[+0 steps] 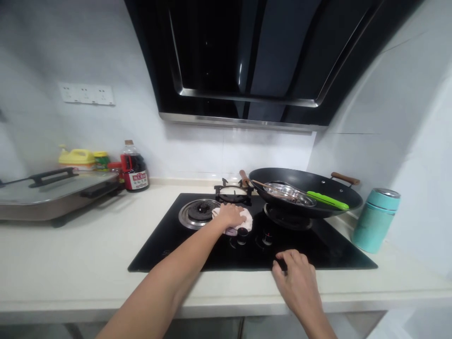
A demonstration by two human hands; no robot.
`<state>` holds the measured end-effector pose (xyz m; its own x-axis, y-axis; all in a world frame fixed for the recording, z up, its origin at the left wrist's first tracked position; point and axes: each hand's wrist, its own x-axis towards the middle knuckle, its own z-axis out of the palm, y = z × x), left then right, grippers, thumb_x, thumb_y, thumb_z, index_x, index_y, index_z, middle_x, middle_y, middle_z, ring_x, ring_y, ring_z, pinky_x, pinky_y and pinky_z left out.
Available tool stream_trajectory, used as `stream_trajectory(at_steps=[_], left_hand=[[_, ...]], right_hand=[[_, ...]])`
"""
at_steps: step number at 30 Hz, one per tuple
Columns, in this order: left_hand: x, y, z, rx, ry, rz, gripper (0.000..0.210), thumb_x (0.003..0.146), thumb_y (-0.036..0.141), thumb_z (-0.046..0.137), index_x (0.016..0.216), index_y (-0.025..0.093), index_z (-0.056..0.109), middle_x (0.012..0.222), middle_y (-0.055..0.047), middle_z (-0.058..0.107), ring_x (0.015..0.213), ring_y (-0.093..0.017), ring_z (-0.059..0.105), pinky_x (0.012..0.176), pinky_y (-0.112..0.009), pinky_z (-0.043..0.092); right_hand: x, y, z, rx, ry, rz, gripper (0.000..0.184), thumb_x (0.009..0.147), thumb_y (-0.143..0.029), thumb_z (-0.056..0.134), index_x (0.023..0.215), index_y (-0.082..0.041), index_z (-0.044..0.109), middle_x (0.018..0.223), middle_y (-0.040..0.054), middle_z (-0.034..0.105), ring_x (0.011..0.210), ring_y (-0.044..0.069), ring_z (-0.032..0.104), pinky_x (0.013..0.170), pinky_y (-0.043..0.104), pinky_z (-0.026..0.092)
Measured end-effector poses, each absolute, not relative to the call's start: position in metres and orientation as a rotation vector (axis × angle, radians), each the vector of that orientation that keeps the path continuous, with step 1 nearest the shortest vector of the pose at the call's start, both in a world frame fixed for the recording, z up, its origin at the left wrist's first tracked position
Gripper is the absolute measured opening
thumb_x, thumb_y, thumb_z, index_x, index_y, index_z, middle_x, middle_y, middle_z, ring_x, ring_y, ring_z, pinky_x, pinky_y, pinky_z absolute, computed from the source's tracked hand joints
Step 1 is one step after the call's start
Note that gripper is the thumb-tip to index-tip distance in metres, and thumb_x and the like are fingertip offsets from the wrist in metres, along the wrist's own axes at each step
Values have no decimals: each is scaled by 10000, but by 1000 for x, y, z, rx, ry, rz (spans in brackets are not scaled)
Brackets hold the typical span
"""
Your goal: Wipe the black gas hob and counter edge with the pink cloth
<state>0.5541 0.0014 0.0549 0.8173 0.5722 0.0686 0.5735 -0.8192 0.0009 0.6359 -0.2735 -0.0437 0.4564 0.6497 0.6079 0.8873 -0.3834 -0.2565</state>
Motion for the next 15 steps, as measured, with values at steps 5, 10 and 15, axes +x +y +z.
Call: stream_trajectory(at_steps=[5, 10, 15], left_hand=[[505, -23, 56, -3000, -912, -97, 611, 976, 633, 359, 1446, 331, 605, 1474, -130, 620, 1342, -360, 534, 1099, -570, 372], [446, -45, 57, -3004, -930, -111, 603, 979, 597, 364, 1437, 300, 621, 1465, -155, 612, 1330, -384, 533, 1089, -607, 384], [380, -59, 56, -3041, -886, -110, 594, 947, 587, 437, 1430, 302, 634, 1453, -137, 616, 1352, -371, 527, 1113, -575, 394]], right_hand=[[638, -273, -46, -2184, -1268, -561, 348, 962, -445, 442, 1024, -235, 713, 1108, 88, 696, 975, 279, 614, 792, 401, 454], [637, -273, -49, -2226, -1269, -541, 393, 962, -453, 408, 1047, -226, 718, 1133, 102, 693, 971, 283, 610, 800, 414, 456], [634, -273, -50, -2215, -1279, -534, 409, 964, -444, 391, 1090, -219, 710, 1167, 110, 685, 1021, 292, 605, 833, 425, 459]])
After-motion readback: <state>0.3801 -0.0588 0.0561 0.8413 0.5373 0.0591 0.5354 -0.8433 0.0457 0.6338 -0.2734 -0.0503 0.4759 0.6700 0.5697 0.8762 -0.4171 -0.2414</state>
